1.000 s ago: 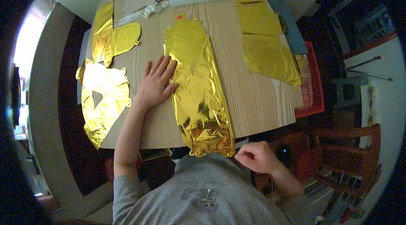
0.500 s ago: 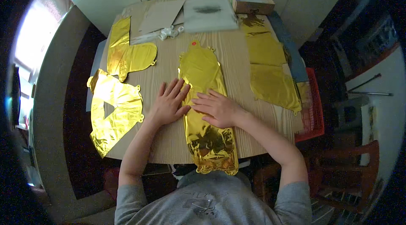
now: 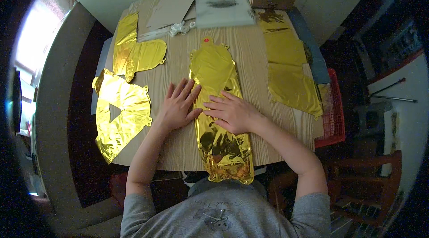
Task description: Folding gold-colored foil balloons and placing them into plastic packaging sleeves with cardboard backing sheets.
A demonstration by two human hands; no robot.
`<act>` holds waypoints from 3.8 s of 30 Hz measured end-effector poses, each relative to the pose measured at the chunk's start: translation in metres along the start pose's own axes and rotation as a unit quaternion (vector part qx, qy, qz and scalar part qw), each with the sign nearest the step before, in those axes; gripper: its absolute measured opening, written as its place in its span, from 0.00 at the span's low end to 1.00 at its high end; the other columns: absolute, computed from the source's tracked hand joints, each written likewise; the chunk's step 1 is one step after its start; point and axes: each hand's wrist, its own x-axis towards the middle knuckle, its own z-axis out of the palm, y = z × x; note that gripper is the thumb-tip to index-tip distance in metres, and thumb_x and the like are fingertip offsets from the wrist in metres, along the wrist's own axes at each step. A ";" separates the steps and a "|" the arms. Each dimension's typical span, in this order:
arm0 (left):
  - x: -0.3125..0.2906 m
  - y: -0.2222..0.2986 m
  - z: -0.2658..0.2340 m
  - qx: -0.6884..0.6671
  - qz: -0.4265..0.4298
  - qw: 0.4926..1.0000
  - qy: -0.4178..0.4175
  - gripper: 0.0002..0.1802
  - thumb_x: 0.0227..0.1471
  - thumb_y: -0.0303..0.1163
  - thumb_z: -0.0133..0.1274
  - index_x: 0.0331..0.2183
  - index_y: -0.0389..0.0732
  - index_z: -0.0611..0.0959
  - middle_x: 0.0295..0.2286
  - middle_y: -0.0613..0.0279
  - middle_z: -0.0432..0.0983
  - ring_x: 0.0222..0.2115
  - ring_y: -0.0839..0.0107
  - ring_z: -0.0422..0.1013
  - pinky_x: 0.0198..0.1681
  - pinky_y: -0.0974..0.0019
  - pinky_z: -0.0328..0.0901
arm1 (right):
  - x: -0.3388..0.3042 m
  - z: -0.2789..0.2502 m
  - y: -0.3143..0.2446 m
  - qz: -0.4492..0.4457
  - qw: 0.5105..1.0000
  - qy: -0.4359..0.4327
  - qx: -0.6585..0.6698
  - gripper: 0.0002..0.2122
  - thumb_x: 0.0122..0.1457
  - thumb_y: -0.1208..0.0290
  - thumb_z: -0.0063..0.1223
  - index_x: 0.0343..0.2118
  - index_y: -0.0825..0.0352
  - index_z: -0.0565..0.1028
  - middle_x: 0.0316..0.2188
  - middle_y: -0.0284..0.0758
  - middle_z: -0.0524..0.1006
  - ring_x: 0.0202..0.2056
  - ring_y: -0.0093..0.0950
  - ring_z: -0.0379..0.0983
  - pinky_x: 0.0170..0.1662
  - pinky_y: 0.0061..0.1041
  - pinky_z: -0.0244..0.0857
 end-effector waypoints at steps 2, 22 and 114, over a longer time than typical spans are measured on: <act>0.000 0.000 0.000 -0.003 0.000 1.000 0.001 0.41 0.53 0.55 0.48 0.62 0.44 0.62 0.62 0.51 0.54 0.63 0.50 0.49 0.63 0.39 0.41 | 0.000 0.000 0.001 0.002 1.000 -0.004 -0.001 0.22 0.59 0.61 0.50 0.56 0.58 0.69 0.59 0.33 0.67 0.64 0.33 0.56 0.67 0.44 0.44; 0.023 -0.018 -0.003 0.065 0.012 0.997 0.031 0.51 0.49 0.66 0.45 0.58 0.31 0.64 0.58 0.51 0.60 0.59 0.57 0.56 0.64 0.40 0.39 | -0.001 0.003 0.001 0.005 1.000 -0.002 0.009 0.20 0.59 0.62 0.50 0.55 0.58 0.71 0.59 0.32 0.66 0.64 0.34 0.56 0.67 0.45 0.43; 0.023 -0.015 -0.006 0.100 -0.013 0.994 -0.032 0.58 0.47 0.72 0.41 0.60 0.27 0.60 0.60 0.46 0.56 0.62 0.54 0.52 0.65 0.42 0.38 | -0.002 0.012 -0.032 -0.120 0.991 -0.060 -0.005 0.17 0.59 0.51 0.48 0.52 0.31 0.71 0.60 0.26 0.65 0.65 0.42 0.49 0.66 0.57 0.39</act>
